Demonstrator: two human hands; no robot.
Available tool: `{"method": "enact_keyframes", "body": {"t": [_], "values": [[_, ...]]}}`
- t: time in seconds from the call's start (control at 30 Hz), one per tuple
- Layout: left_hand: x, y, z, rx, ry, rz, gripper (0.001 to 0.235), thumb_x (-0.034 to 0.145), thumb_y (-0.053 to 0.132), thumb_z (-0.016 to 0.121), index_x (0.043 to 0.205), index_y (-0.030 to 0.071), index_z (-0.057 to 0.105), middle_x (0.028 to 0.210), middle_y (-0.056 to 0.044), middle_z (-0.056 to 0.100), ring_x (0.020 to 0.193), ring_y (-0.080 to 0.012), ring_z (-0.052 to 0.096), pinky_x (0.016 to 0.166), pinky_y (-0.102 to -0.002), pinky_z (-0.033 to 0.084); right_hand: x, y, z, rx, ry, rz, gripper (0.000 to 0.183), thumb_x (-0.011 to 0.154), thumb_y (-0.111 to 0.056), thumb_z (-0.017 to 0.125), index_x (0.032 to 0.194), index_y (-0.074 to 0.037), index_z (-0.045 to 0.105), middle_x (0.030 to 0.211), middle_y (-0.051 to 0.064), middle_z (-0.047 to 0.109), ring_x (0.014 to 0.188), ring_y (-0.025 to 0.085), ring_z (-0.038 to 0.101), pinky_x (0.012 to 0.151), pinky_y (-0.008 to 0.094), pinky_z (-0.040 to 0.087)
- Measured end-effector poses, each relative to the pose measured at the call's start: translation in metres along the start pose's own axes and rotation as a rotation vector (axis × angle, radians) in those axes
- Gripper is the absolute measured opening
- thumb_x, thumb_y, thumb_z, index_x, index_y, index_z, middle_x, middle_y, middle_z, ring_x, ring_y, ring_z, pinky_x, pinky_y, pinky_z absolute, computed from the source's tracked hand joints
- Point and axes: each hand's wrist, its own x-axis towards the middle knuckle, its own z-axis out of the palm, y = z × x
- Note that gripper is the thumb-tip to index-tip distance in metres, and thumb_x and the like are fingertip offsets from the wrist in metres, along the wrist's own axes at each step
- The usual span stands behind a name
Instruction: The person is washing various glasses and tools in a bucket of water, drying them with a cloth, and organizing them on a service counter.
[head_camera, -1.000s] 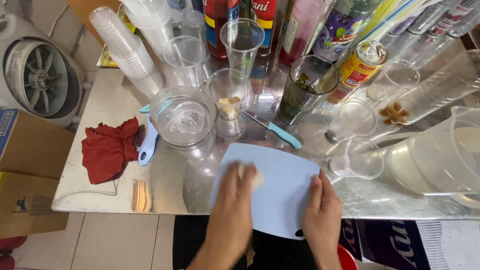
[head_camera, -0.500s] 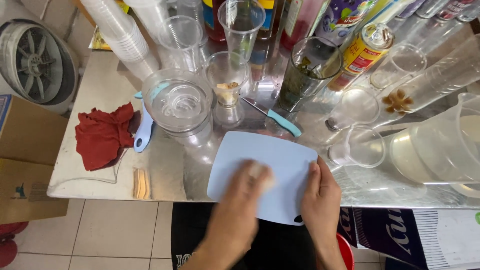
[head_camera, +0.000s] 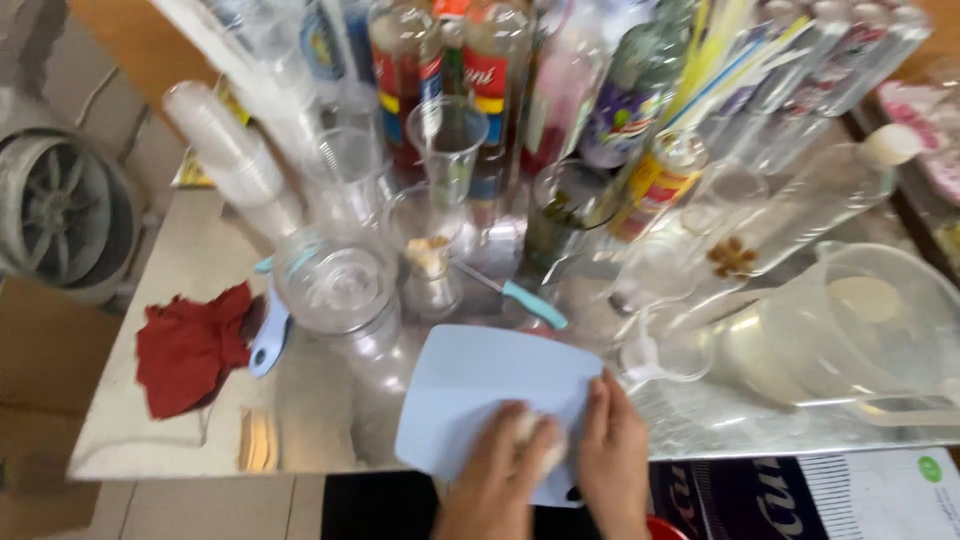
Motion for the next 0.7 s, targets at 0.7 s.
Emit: {"method": "enact_keyframes", "body": {"t": [0.7], "values": [[0.051,-0.02,-0.046,0.016,-0.161,-0.153,0.055,0.088,-0.002,0.051,0.141,0.012,0.052,0.141,-0.019,0.05,0.127,-0.0377,0.055,0.101,-0.042,0.047,-0.01,-0.041,-0.013,0.01,-0.064,0.106,0.049,0.104,-0.034,0.039,0.137,-0.008,0.064,0.12,0.011,0.077,0.11,0.025,0.071,0.089,0.037,0.053]]}}
